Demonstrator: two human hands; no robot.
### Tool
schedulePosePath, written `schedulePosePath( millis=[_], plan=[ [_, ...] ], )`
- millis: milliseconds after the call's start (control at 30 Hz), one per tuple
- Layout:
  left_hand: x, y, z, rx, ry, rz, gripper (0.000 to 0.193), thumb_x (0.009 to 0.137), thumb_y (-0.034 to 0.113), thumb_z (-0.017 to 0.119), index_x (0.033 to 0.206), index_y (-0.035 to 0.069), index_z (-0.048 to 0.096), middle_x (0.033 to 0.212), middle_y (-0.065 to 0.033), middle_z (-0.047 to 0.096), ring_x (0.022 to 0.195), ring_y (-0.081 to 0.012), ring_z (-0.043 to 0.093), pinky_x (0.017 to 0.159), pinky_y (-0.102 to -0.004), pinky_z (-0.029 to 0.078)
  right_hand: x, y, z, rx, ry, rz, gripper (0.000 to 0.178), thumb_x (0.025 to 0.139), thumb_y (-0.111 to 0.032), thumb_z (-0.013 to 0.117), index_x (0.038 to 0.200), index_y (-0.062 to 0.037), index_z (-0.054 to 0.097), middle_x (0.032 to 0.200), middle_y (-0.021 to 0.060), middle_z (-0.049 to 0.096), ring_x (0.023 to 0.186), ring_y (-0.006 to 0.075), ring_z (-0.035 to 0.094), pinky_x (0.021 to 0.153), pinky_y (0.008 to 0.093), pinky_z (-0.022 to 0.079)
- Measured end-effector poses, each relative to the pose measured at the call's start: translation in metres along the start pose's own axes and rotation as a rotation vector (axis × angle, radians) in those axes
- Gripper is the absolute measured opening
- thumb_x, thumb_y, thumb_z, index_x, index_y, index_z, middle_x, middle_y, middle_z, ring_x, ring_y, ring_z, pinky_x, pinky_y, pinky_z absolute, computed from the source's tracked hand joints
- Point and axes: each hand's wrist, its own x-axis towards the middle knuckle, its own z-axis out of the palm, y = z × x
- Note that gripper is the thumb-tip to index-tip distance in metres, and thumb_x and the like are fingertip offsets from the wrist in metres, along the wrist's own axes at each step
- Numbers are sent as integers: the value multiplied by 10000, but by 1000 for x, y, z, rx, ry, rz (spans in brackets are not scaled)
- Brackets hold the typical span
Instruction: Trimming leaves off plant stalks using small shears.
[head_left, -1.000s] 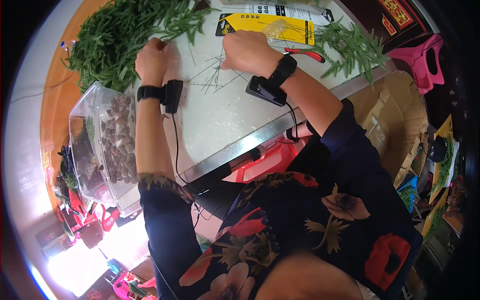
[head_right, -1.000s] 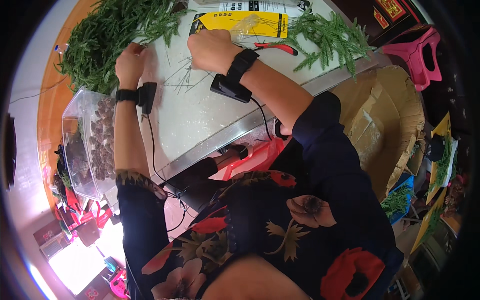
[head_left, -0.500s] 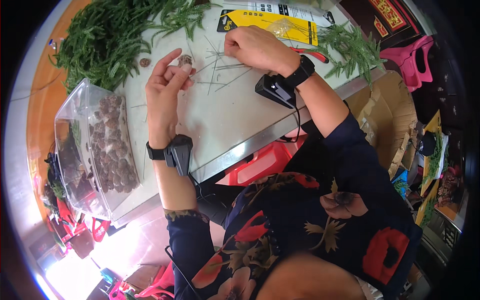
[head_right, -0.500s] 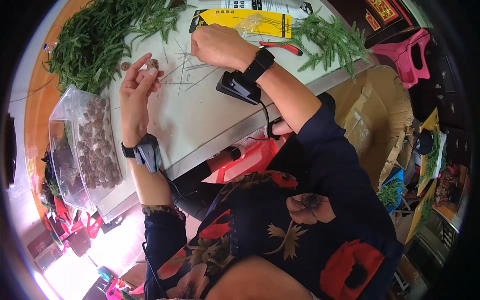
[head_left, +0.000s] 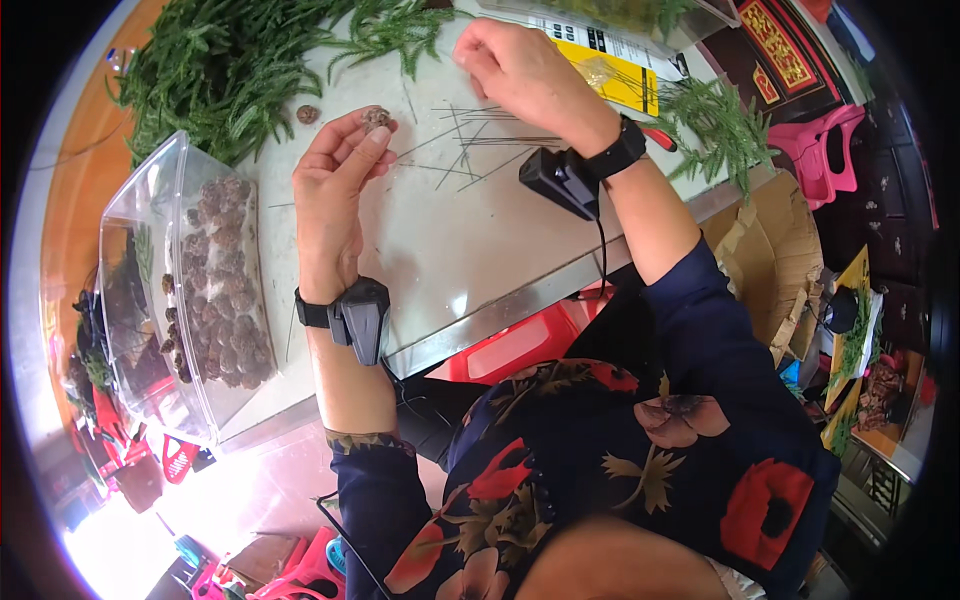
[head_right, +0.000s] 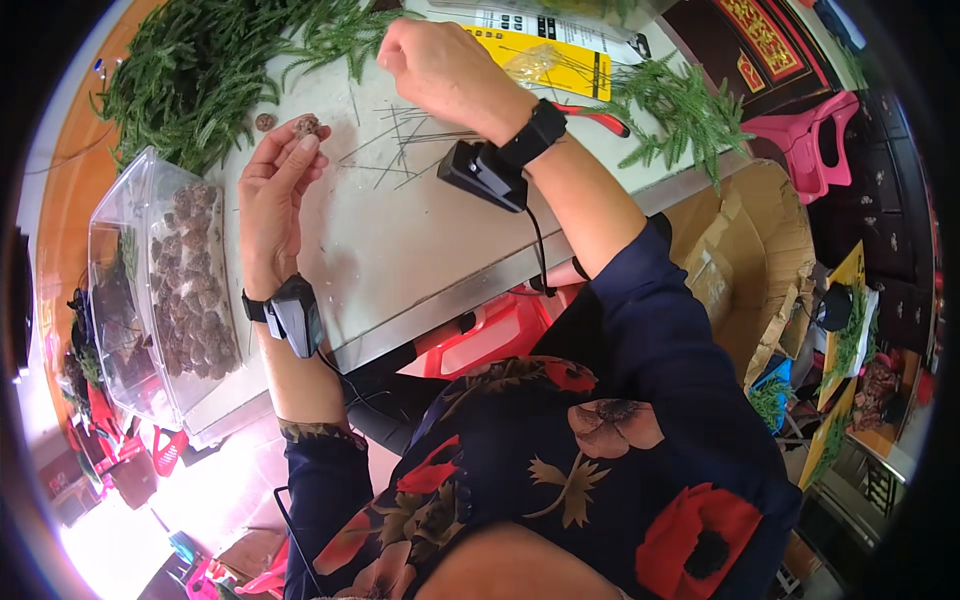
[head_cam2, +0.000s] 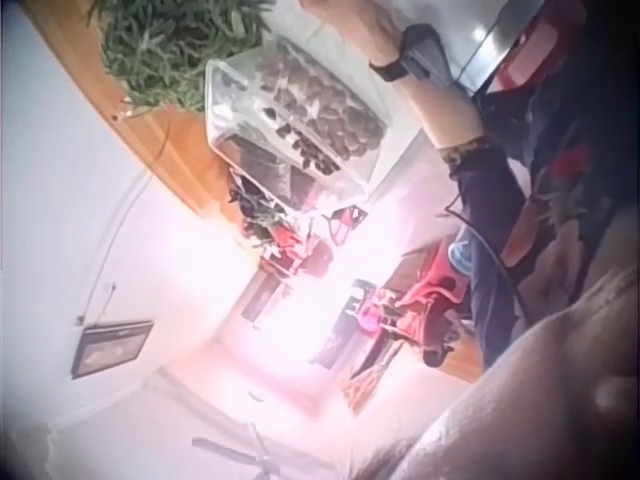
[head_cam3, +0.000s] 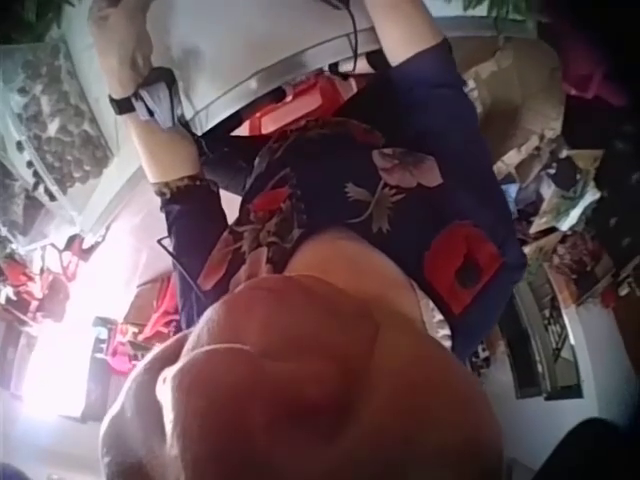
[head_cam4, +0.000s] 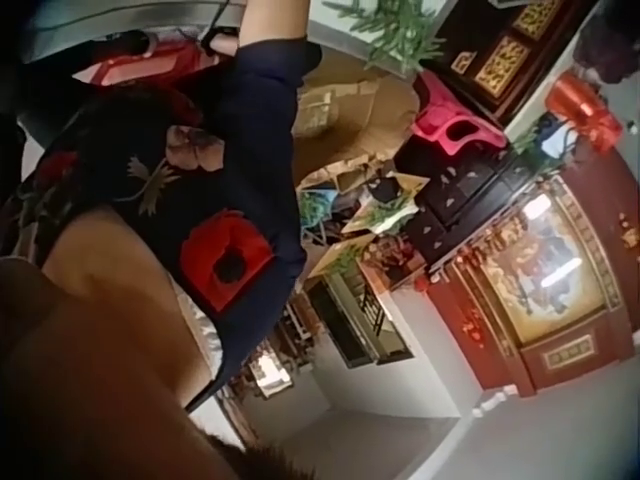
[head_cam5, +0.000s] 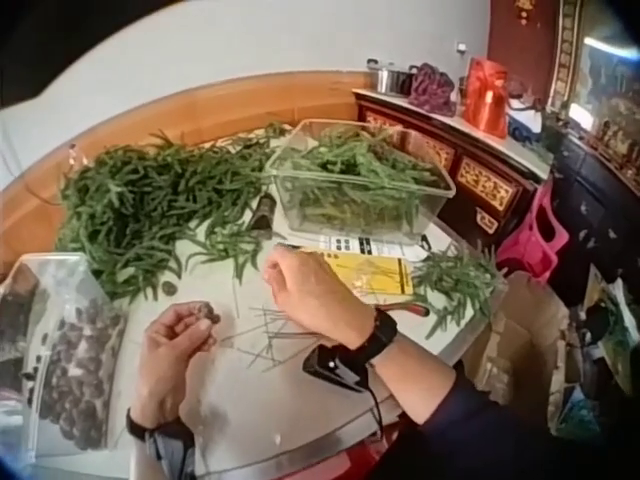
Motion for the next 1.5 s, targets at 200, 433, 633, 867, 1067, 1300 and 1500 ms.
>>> schedulePosePath(
  millis=[200,433,633,867,1067,1300,1500],
  plan=[
    [0,1,-2,-34,-7,42,308,829,70,680,1112,-12,587,927,-59,666,730,-96,596,672,-205,461,-10,-18,13,259,129,-167,166,920,-138,553,1009,2,566,717,98,600,618,193,583,583,297,448],
    [-2,-1,-2,-36,8,90,308,831,55,670,1119,-10,584,945,-65,655,728,-100,595,674,-212,456,-21,-23,40,373,104,-400,97,869,-18,591,959,-49,608,740,78,655,603,160,622,555,248,465],
    [-4,4,2,-33,-50,95,278,867,50,621,1135,-3,571,962,-67,647,766,-98,585,712,-218,449,-21,-17,44,256,172,-454,105,853,-43,629,954,-61,605,734,91,649,594,202,622,530,265,469],
    [-5,2,5,-45,-82,107,285,896,53,581,1174,3,540,987,-77,649,777,-97,574,730,-218,448,-21,-17,43,255,200,-447,96,849,-41,634,937,-58,600,717,92,639,593,216,625,521,273,466],
    [-4,1,5,-85,-93,99,279,903,48,569,1177,9,531,1011,-89,648,778,-94,570,734,-218,451,-19,-15,43,223,237,-494,92,845,-39,638,925,-46,593,707,95,634,584,221,621,510,280,463],
    [-3,-4,6,-76,-77,169,246,909,41,556,1152,20,528,1036,-104,647,786,-98,568,744,-225,454,-23,-14,41,175,197,-451,102,829,-29,647,909,-39,585,697,88,629,573,208,616,505,269,459],
    [-2,-2,1,-34,-27,165,245,915,50,547,1158,29,523,1046,-115,649,791,-98,574,750,-224,457,-22,-13,38,231,161,-472,109,816,-17,647,899,-39,580,691,85,626,558,197,607,499,261,452]
  ],
)
